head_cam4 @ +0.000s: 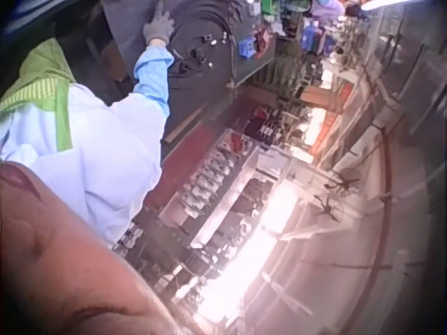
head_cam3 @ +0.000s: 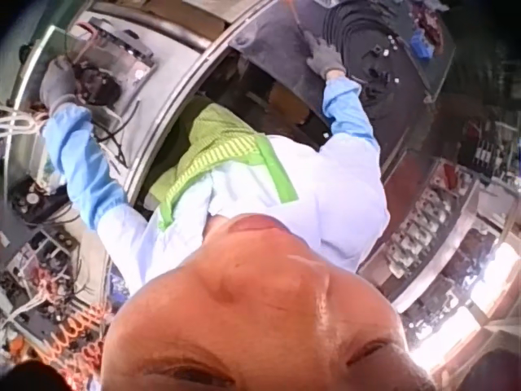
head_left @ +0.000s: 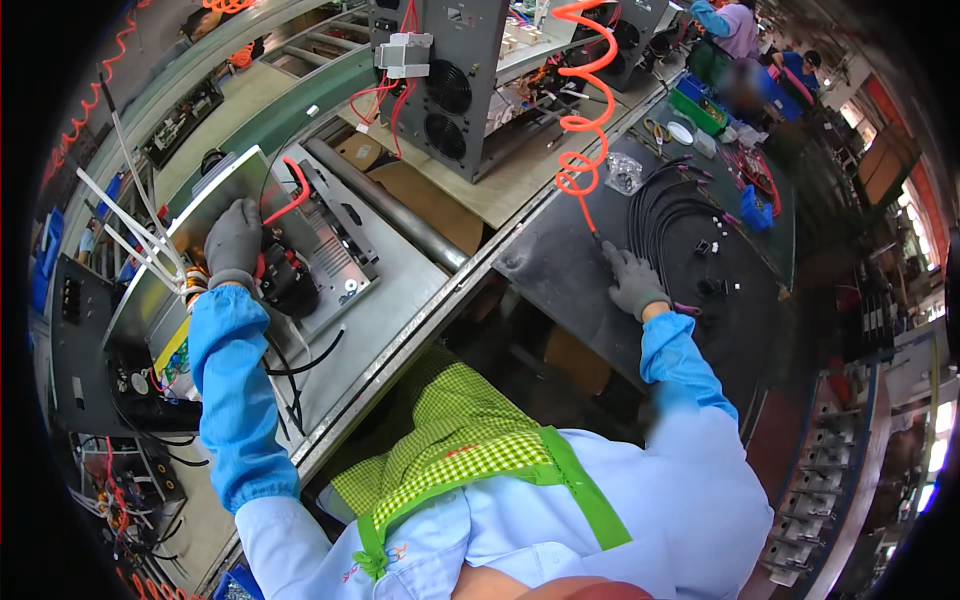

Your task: Assemble electrical components into a chassis using tools and wire management.

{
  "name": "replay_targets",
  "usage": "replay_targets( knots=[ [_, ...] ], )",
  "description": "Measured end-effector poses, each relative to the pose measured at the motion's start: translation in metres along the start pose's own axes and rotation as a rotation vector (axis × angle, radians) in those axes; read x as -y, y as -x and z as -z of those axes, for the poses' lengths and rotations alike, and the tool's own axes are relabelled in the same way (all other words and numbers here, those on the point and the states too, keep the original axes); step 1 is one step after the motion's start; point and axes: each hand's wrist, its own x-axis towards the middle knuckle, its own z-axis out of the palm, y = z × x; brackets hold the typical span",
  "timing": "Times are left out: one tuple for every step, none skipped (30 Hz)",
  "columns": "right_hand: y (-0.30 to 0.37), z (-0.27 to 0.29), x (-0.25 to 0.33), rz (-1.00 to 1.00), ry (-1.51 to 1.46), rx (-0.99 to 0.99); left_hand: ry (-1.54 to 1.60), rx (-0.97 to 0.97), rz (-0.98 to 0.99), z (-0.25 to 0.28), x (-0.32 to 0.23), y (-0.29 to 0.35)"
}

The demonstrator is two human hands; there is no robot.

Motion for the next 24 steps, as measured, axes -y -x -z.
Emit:
replay_targets(
  knots=[
    [0.006, 0.003, 0.000, 0.024, -0.044, -0.060, 0.020, 0.000, -0.011, 0.002, 0.001, 0.000],
    [0.010, -0.006, -0.004, 0.031, -0.032, -0.058, 0.040, 0.001, -0.021, 0.001, 0.001, 0.000],
    [0.013, -0.016, -0.004, 0.024, -0.082, -0.105, 0.036, -0.069, -0.069, -0.002, -0.001, 0.001],
    [0.014, -0.022, -0.006, 0.017, -0.134, -0.151, 0.038, -0.067, -0.056, -0.002, -0.002, 0.001],
    [0.012, -0.023, -0.013, -0.030, -0.150, -0.083, 0.040, -0.038, -0.065, -0.001, -0.003, 0.000],
    [0.009, -0.022, -0.016, -0.037, -0.152, -0.081, 0.043, -0.007, -0.092, 0.001, -0.007, -0.004],
    [0.008, -0.023, -0.026, 0.002, -0.297, -0.150, 0.097, -0.002, -0.094, -0.001, -0.008, 0.000],
    [0.005, -0.022, -0.037, 0.039, -0.443, -0.223, 0.062, 0.041, -0.053, 0.003, -0.006, 0.002],
    [-0.005, -0.018, -0.051, -0.016, -0.364, -0.364, 0.086, -0.063, -0.121, 0.006, 0.003, 0.008],
    [-0.014, -0.015, -0.067, -0.076, -0.279, -0.500, 0.116, -0.163, -0.192, 0.009, 0.006, 0.015],
    [-0.013, -0.005, -0.078, -0.267, -0.131, -0.453, 0.089, -0.189, -0.228, 0.019, -0.005, 0.022],
    [-0.010, 0.004, -0.085, -0.447, 0.016, -0.403, 0.059, -0.223, -0.262, 0.035, -0.020, 0.028],
    [-0.003, 0.000, -0.102, -0.572, 0.037, -0.329, 0.063, -0.292, -0.316, 0.044, -0.035, 0.031],
    [-0.002, -0.006, -0.117, -0.675, 0.053, -0.255, 0.055, -0.289, -0.319, 0.060, -0.048, 0.038],
    [-0.002, -0.017, -0.129, -0.674, 0.049, -0.255, 0.159, -0.384, -0.373, 0.077, -0.065, 0.045],
    [-0.002, -0.033, -0.143, -0.723, 0.025, -0.147, 0.268, -0.479, -0.426, 0.088, -0.082, 0.051],
    [-0.004, -0.041, -0.156, -0.765, 0.002, -0.040, 0.265, -0.481, -0.423, 0.098, -0.096, 0.056],
    [-0.006, -0.042, -0.165, -0.753, 0.000, -0.041, 0.333, -0.520, -0.524, 0.109, -0.108, 0.062],
    [-0.009, -0.044, -0.168, -0.732, -0.021, -0.068, 0.395, -0.557, -0.622, 0.120, -0.120, 0.071],
    [-0.009, -0.047, -0.169, -0.709, -0.042, -0.090, 0.415, -0.556, -0.668, 0.128, -0.136, 0.080],
    [-0.010, -0.045, -0.166, -0.738, -0.057, -0.101, 0.437, -0.486, -0.656, 0.130, -0.148, 0.090],
    [-0.010, -0.038, -0.158, -0.762, -0.076, -0.114, 0.453, -0.420, -0.640, 0.134, -0.155, 0.100],
    [-0.012, -0.026, -0.150, -0.778, -0.092, -0.067, 0.467, -0.422, -0.721, 0.138, -0.159, 0.105],
    [-0.013, -0.025, -0.156, -0.731, -0.092, -0.005, 0.496, -0.425, -0.806, 0.136, -0.164, 0.107]
  ],
)
